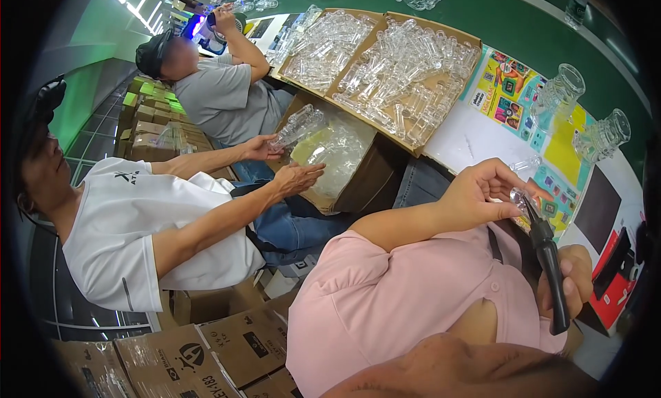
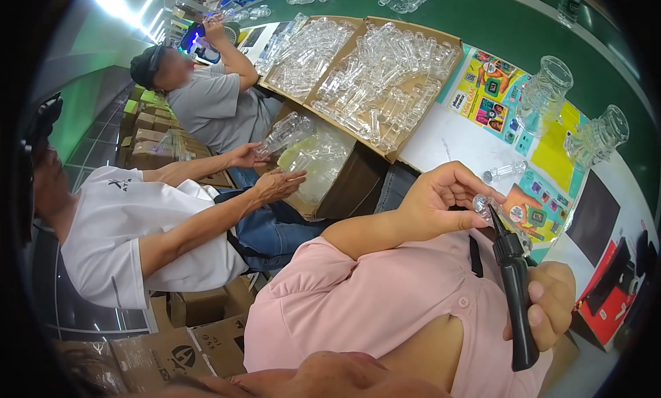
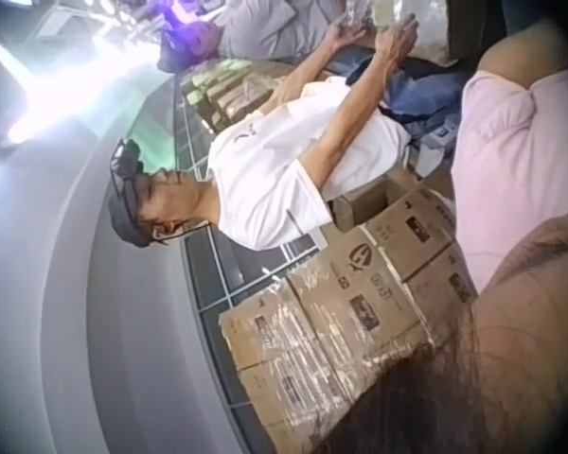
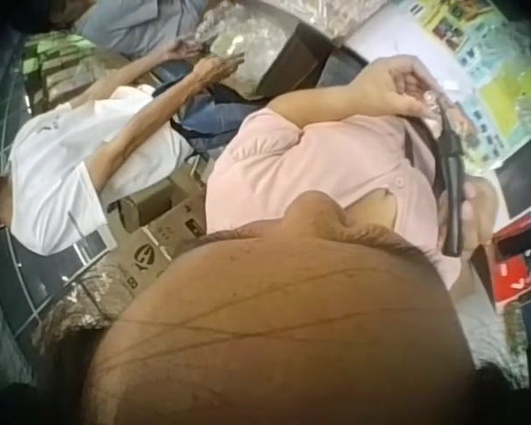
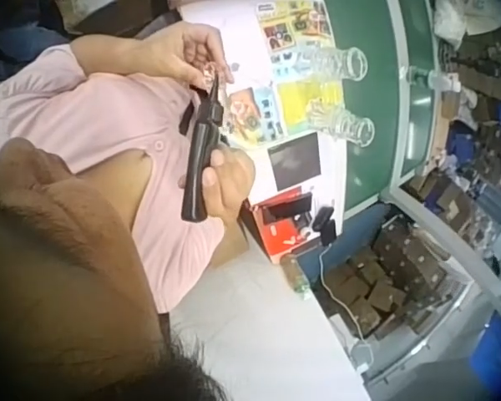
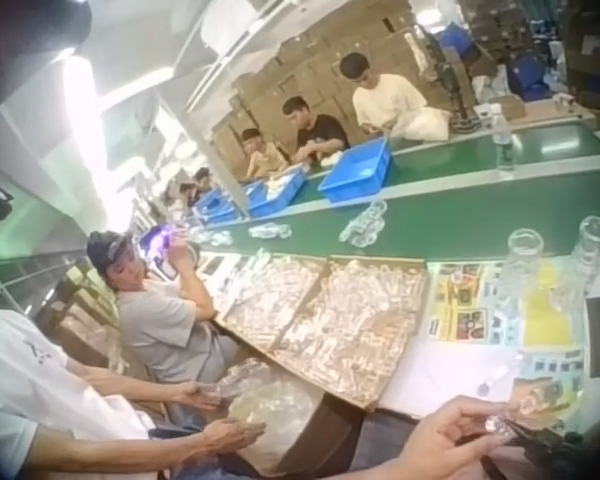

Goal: Assembling and cleaning small glass and metal components at a factory assembly line workstation.

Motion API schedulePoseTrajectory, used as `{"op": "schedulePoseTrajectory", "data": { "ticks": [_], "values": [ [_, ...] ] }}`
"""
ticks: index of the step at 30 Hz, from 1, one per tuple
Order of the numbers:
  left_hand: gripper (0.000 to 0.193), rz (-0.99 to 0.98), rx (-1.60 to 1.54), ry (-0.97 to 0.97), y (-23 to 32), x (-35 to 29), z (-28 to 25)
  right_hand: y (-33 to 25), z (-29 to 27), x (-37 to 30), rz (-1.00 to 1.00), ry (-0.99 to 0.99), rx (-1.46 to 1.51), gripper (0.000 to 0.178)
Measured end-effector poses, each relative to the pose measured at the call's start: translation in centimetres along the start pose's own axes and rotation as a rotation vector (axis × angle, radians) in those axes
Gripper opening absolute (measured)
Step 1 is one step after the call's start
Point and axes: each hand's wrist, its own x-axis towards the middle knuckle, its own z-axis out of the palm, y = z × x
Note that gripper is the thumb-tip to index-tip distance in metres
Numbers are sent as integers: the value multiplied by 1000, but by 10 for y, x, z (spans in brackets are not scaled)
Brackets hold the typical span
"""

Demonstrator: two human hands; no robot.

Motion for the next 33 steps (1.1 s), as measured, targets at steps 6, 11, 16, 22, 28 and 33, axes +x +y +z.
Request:
{"op": "schedulePoseTrajectory", "data": {
  "ticks": [6,11,16,22,28,33],
  "values": [
    [32,127,231,33,1,-2,3,-13,-13,9,117,-200,74,40],
    [34,236,418,133,-7,-6,-4,-7,-17,36,247,-437,196,35],
    [32,330,392,75,-8,-1,-4,-22,-14,42,334,-420,124,49],
    [34,376,446,93,-11,-2,-8,1,-4,45,76,-316,81,31],
    [34,426,548,119,-11,0,-5,2,-5,44,74,-301,44,29],
    [32,446,660,160,-11,0,-8,-2,-13,38,164,-392,13,30]
  ]
}}
